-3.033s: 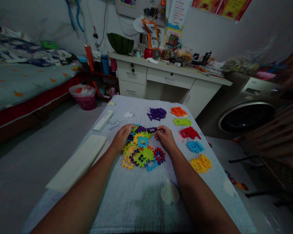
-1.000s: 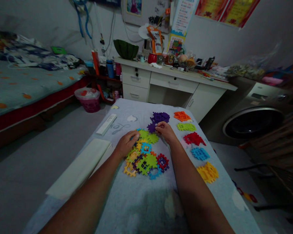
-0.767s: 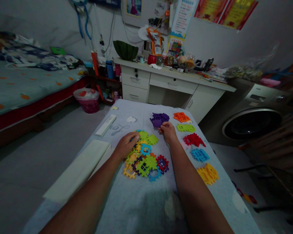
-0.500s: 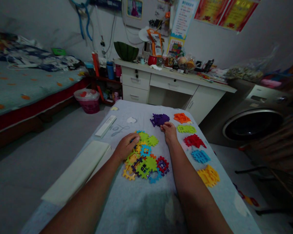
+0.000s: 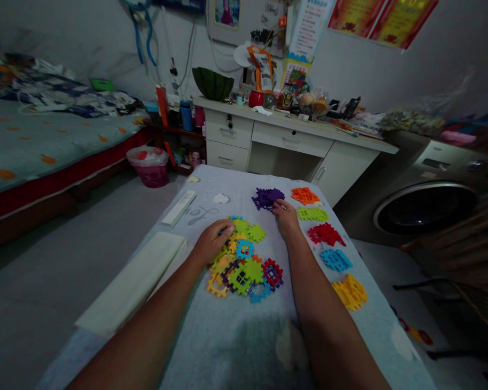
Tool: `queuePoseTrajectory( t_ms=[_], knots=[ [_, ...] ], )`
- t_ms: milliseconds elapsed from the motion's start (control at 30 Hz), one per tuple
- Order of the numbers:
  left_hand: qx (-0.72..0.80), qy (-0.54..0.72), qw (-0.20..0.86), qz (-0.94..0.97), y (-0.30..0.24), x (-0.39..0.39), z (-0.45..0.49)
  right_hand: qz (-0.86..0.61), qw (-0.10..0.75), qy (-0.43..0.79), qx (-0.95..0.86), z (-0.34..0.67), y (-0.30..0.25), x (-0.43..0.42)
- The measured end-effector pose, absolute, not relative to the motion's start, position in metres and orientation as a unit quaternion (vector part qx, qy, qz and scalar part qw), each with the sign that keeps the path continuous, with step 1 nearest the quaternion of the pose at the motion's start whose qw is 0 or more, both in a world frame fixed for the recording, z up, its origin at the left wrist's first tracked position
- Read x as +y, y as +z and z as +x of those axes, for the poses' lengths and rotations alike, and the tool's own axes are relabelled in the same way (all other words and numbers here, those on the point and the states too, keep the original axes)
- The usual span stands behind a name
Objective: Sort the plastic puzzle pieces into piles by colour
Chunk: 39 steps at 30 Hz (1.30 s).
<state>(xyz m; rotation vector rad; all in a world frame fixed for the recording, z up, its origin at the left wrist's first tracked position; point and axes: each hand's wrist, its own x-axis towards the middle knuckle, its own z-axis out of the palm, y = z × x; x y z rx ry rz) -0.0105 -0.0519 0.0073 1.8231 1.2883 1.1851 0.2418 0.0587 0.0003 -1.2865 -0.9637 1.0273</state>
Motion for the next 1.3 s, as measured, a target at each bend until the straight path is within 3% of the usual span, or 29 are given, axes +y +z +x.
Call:
queuePoseTrajectory(
  t_ms=[133, 233, 433, 567, 900, 1033, 1167, 1300],
  knots=[
    [0.485, 0.452, 0.307, 0.682, 0.006, -0.051, -0.011, -0.602, 0.508, 0.34, -0.513, 0.247, 0.011, 0.052],
    [0.486, 0.456, 0.307, 0.68, 0.005, -0.051, -0.012, -0.605, 0.403, 0.28, -0.627, 0.247, 0.025, 0.043],
    [0.494, 0.455, 0.307, 0.674, 0.006, -0.051, -0.011, -0.511, 0.142, 0.273, -0.803, 0.233, 0.043, 0.025],
    [0.495, 0.455, 0.305, 0.674, 0.006, -0.051, -0.011, -0.499, 0.081, 0.249, -0.826, 0.227, 0.042, 0.022],
    [0.489, 0.454, 0.313, 0.676, 0.004, -0.049, -0.011, -0.517, 0.169, 0.386, -0.745, 0.243, 0.051, 0.02],
    [0.488, 0.455, 0.309, 0.678, 0.003, -0.048, -0.012, -0.539, 0.27, 0.421, -0.678, 0.26, 0.055, 0.022],
    [0.488, 0.455, 0.311, 0.677, 0.004, -0.048, -0.013, -0.608, 0.401, 0.333, -0.599, 0.286, 0.055, 0.028],
    [0.487, 0.448, 0.313, 0.682, 0.001, -0.047, -0.013, -0.698, 0.45, 0.201, -0.519, 0.31, 0.053, 0.032]
  ],
)
